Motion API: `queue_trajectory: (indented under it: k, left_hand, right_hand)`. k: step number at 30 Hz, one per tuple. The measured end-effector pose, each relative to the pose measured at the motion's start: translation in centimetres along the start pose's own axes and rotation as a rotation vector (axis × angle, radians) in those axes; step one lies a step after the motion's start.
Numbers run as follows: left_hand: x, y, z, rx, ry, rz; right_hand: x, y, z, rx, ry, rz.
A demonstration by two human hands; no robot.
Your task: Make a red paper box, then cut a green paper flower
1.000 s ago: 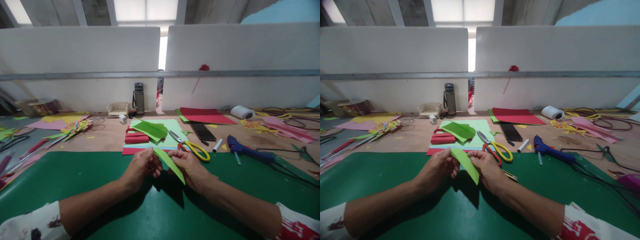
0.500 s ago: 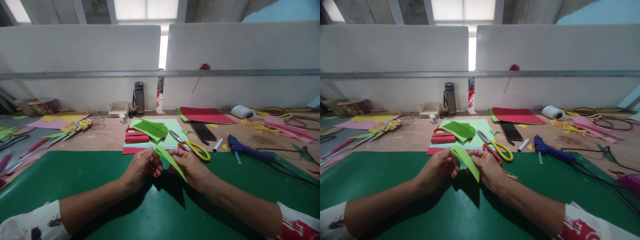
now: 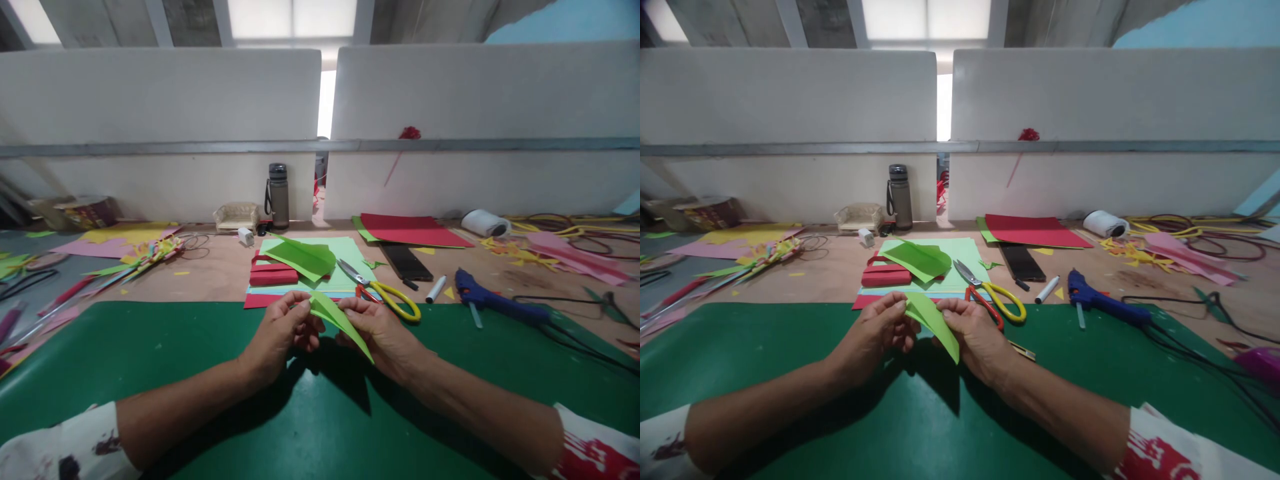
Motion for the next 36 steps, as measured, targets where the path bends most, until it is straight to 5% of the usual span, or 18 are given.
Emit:
queue_trajectory:
  k: [14,36]
  left_hand:
    - [0.33,-0.64,0.1,0.15,-0.011,-0.088]
    - [0.54,-0.47,0.37,0.071,-0.021,-0.047]
  right_hand:
    - [0.03,-0.09,-0.35,-0.008,0.044,-0.03]
    - [0.19,-0.6,-0.01,-0.038,0.017,-0.039]
Point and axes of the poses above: each hand's wrist, its own x-axis towards the middle knuckle, its own z-axis out of the back of the hand, y = z × x, the point moved 7 cm from there along x, towards the middle knuckle, and after that the axes turned 11 degrees about -x, right-handed, at the moved point
